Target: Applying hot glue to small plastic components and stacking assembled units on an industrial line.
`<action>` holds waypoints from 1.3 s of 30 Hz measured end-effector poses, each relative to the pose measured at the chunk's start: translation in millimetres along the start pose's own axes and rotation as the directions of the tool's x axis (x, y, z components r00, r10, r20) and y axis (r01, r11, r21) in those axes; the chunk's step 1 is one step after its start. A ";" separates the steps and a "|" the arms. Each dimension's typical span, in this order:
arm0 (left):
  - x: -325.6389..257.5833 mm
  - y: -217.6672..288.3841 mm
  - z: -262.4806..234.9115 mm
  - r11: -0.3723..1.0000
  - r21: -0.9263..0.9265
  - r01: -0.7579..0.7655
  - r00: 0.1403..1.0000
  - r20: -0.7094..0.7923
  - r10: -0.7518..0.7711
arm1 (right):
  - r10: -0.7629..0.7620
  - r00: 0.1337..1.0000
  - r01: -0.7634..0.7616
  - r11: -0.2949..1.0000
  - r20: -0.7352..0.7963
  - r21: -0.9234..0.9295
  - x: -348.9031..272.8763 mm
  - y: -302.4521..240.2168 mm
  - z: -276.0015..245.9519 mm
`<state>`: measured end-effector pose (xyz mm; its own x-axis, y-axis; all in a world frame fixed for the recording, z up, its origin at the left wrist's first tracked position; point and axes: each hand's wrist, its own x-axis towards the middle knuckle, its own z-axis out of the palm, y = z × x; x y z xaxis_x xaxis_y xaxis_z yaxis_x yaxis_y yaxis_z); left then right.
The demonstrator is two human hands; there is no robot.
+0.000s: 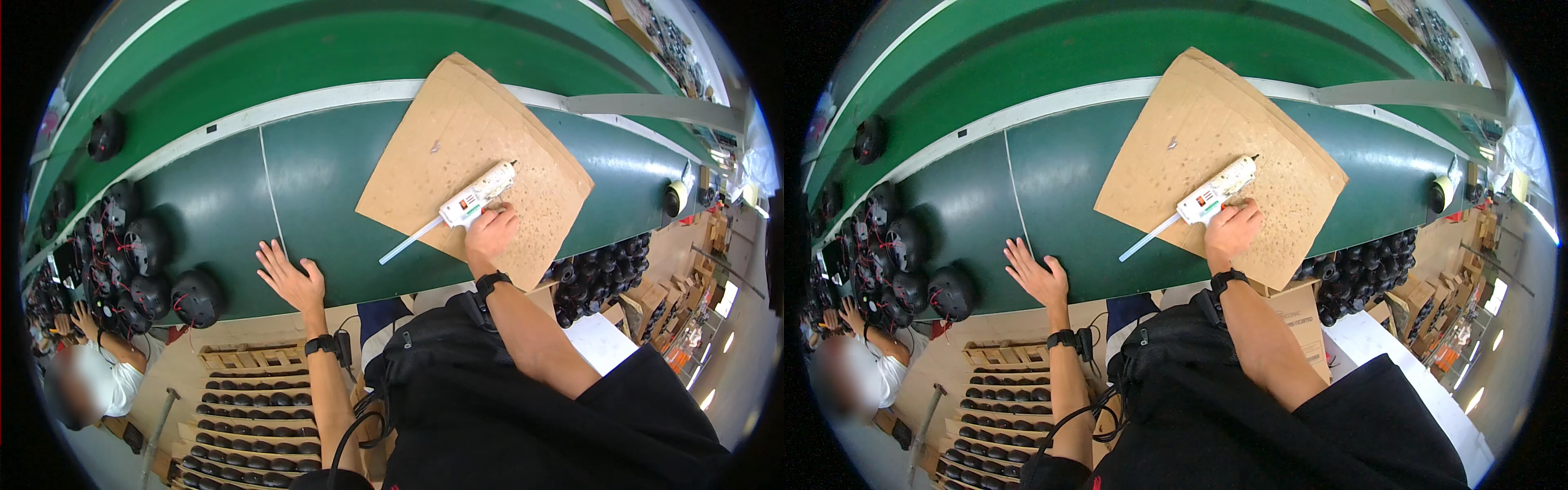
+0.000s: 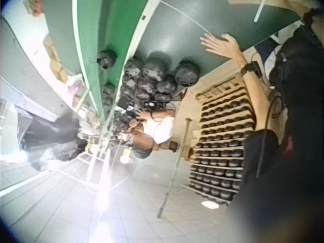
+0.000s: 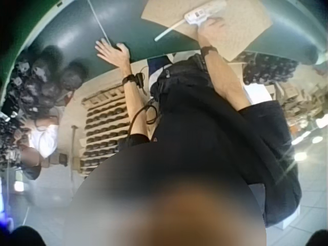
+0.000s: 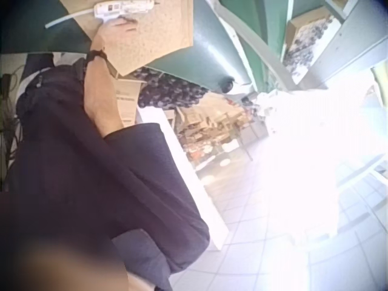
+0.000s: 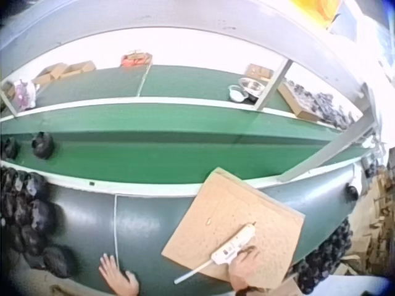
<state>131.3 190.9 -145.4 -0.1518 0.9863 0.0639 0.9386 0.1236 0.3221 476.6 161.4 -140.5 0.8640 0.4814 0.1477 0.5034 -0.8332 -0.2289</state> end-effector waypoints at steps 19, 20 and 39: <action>1.4 3.7 -7.9 0.984 0.121 0.129 0.992 -0.018 -0.128 | -0.017 0.999 0.014 0.998 0.050 0.062 2.6 -0.7 -0.3; 1.3 2.7 -8.0 0.985 0.119 0.129 0.992 -0.027 -0.127 | -0.019 0.998 0.015 0.997 0.059 0.070 2.2 -0.3 -0.8; 1.6 4.5 -3.2 0.986 0.132 0.104 0.994 -0.032 -0.100 | -0.003 1.000 0.003 1.000 -0.004 0.011 1.3 -3.7 -1.5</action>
<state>134.3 192.8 -140.8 -0.2550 0.9650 0.0618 0.9506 0.2384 0.1990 475.9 164.7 -138.0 0.8624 0.4827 0.1524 0.5060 -0.8289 -0.2386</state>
